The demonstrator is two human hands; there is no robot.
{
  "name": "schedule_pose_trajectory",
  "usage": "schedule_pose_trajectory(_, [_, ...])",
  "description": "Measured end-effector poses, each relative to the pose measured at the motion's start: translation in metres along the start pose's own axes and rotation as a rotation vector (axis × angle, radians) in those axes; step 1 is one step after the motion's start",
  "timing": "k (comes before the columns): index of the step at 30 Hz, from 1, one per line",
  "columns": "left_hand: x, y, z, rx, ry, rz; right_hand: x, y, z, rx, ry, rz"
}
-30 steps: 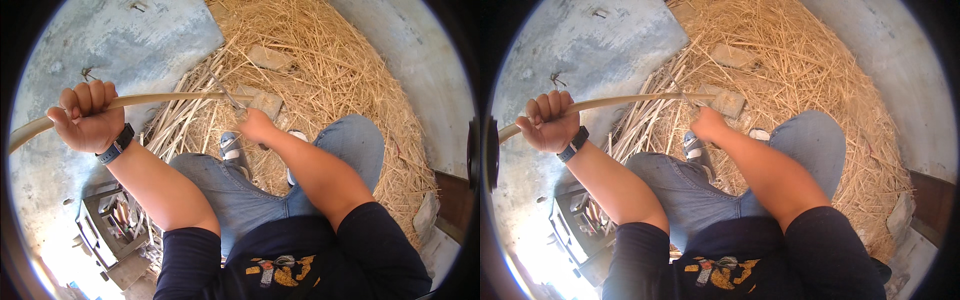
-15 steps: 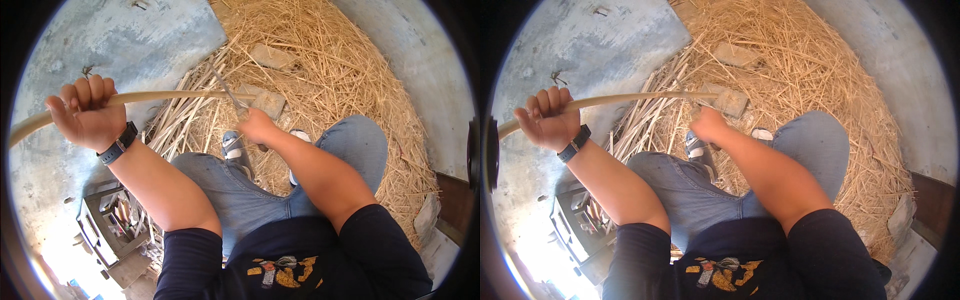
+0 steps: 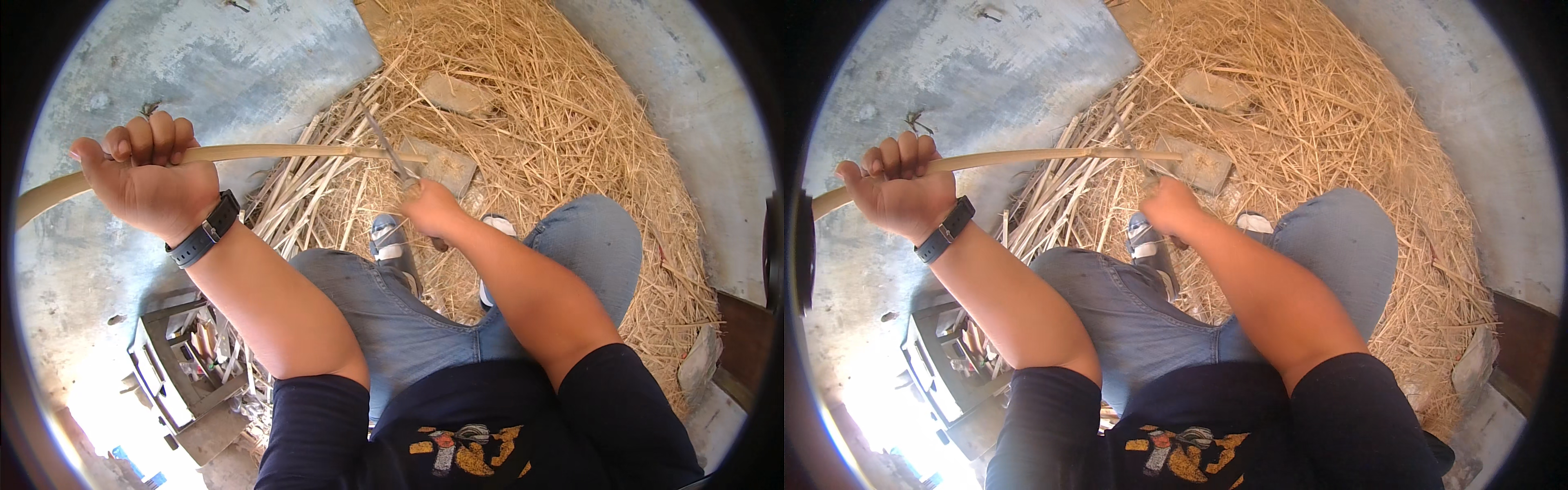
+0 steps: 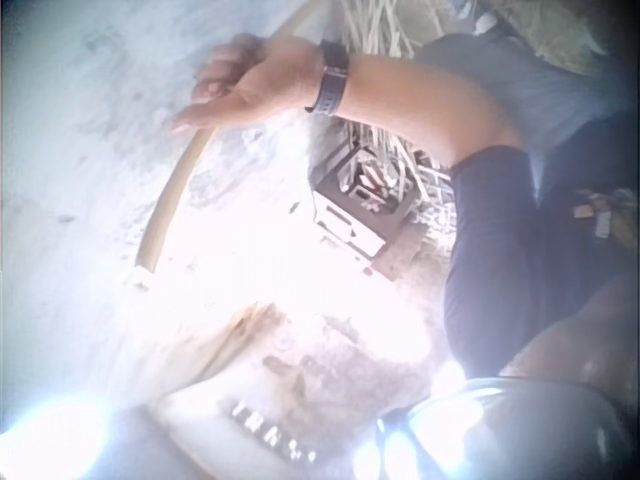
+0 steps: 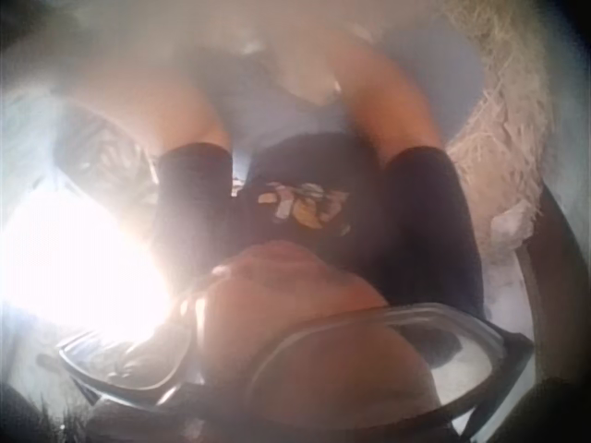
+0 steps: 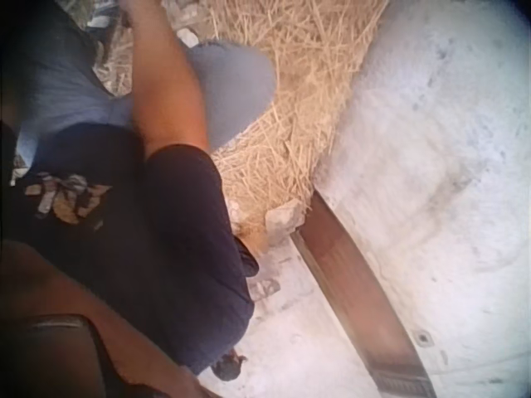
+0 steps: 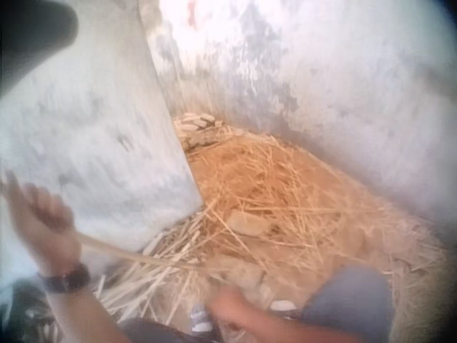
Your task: The person sits on a straw-covered floor and uses a large curved knife to split long bamboo strips into thinner pieces. They hold the bamboo with one hand and repeatedly strike it with the knife to separate the fibers, discarding the finished strips onto a pile.
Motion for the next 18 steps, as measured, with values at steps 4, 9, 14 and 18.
schedule_pose_trajectory(4, [0.0,-0.005,-0.001,0.0,0.067,-0.128,-0.025,-0.032,0.051,0.315,-0.062,0.03])
schedule_pose_trajectory(9, [0.0,-0.015,-0.006,0.004,0.11,-0.215,-0.037,-0.037,0.063,0.442,-0.084,0.072])
schedule_pose_trajectory(14, [0.009,-0.013,-0.004,0.028,0.097,-0.299,-0.016,-0.008,0.019,0.264,-0.155,-0.074])
schedule_pose_trajectory(18, [0.012,-0.011,-0.001,0.019,0.093,-0.285,-0.023,-0.03,0.045,0.311,-0.097,-0.02])
Point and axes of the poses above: each hand's wrist, its own y-axis towards the middle knuckle, its own x-axis out of the back of the hand, z = x × y, the point moved 10 cm from there along y, towards the middle knuckle, and after that the axes turned 12 degrees about y, right-handed, at the moved point
